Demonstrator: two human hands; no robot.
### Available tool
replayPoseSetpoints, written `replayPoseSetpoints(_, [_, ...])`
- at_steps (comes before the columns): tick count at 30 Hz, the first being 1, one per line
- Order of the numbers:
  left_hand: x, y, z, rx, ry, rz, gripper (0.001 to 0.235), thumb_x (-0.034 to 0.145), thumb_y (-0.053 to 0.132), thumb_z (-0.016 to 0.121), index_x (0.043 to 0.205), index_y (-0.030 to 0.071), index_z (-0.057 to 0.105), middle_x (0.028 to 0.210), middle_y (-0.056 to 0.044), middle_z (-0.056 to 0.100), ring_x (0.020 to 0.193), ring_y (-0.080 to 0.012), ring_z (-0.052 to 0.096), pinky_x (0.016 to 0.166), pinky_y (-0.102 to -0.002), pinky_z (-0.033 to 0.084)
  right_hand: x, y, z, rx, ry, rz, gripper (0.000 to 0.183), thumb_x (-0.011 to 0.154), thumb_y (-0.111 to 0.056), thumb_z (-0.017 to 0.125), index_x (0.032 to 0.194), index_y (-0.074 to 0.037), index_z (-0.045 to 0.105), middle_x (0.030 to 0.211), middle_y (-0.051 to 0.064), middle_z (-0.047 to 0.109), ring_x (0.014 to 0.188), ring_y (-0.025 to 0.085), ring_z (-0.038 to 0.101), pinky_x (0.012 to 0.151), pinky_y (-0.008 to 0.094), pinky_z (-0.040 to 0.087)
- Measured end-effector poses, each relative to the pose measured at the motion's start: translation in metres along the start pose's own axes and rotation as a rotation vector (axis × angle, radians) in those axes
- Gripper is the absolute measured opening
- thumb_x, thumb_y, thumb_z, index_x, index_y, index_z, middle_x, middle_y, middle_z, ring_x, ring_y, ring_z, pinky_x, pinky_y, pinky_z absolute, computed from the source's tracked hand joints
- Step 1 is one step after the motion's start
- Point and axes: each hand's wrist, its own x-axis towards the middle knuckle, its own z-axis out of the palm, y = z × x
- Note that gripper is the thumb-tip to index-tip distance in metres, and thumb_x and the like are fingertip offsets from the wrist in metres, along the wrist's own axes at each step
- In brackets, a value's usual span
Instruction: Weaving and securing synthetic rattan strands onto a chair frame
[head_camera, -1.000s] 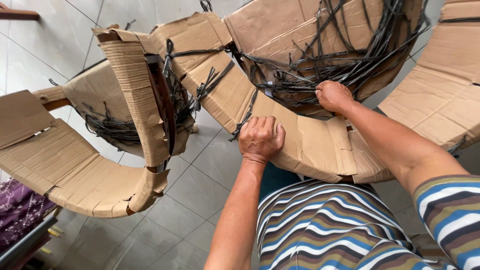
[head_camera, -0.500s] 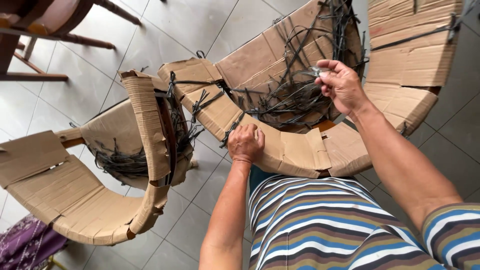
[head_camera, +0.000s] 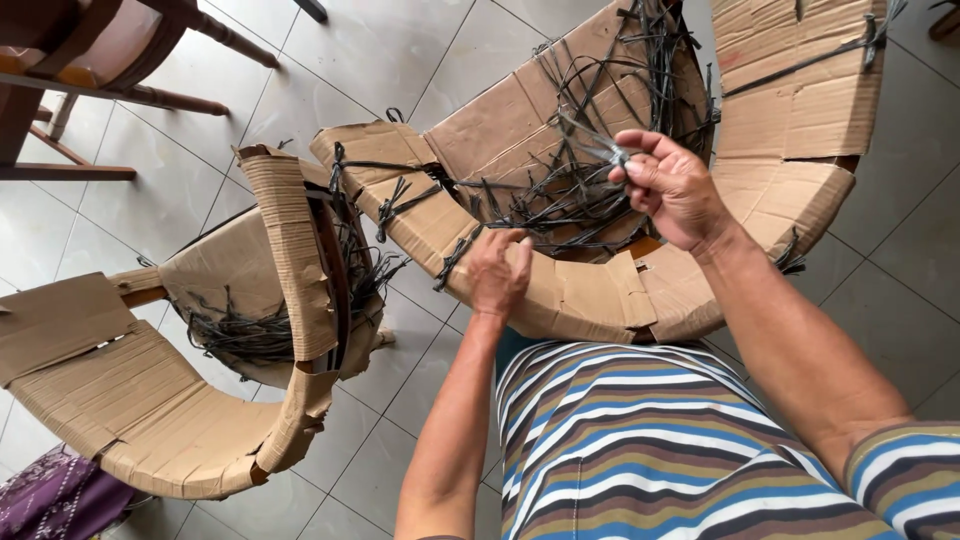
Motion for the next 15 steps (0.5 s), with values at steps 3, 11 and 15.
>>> replayPoseSetpoints(3, [0.01, 0.06, 0.003, -0.41, -0.128, -0.097, 0.033, 0.097, 0.034, 0.071, 0.122, 0.013, 0.073, 0.112, -0.01, 0.071, 0.116, -0.0293, 0.066, 0.104, -0.039, 0.05, -0.004, 0.013, 0.006, 0.003, -0.023, 0.022, 0.041, 0.097, -0.005, 0.064, 0.137, -0.006, 0.057, 0.088, 0.011, 0.073, 0.059, 0.003, 0.059, 0.052, 0.011, 0.044])
replayPoseSetpoints(11, [0.015, 0.114, 0.02, -0.54, -0.247, -0.159, 0.021, 0.098, 0.028, 0.069, 0.117, 0.021, 0.072, 0.09, -0.004, 0.074, 0.097, -0.0267, 0.07, 0.093, -0.043, 0.054, -0.013, 0.026, 0.009, -0.074, -0.003, 0.052, 0.039, 0.097, -0.009, 0.065, 0.135, -0.005, 0.059, 0.082, 0.006, 0.071, 0.064, 0.002, 0.062, 0.052, 0.01, 0.045])
replayPoseSetpoints(15, [0.01, 0.1, 0.017, -0.774, -0.42, -0.334, 0.042, 0.084, 0.018, 0.078, 0.126, 0.015, 0.074, 0.104, -0.011, 0.078, 0.104, -0.0204, 0.073, 0.094, -0.038, 0.057, -0.014, 0.033, 0.0, -0.146, -0.016, 0.049, 0.032, 0.101, -0.012, 0.061, 0.131, -0.003, 0.059, 0.075, 0.0, 0.064, 0.065, -0.001, 0.054, 0.05, 0.009, 0.04])
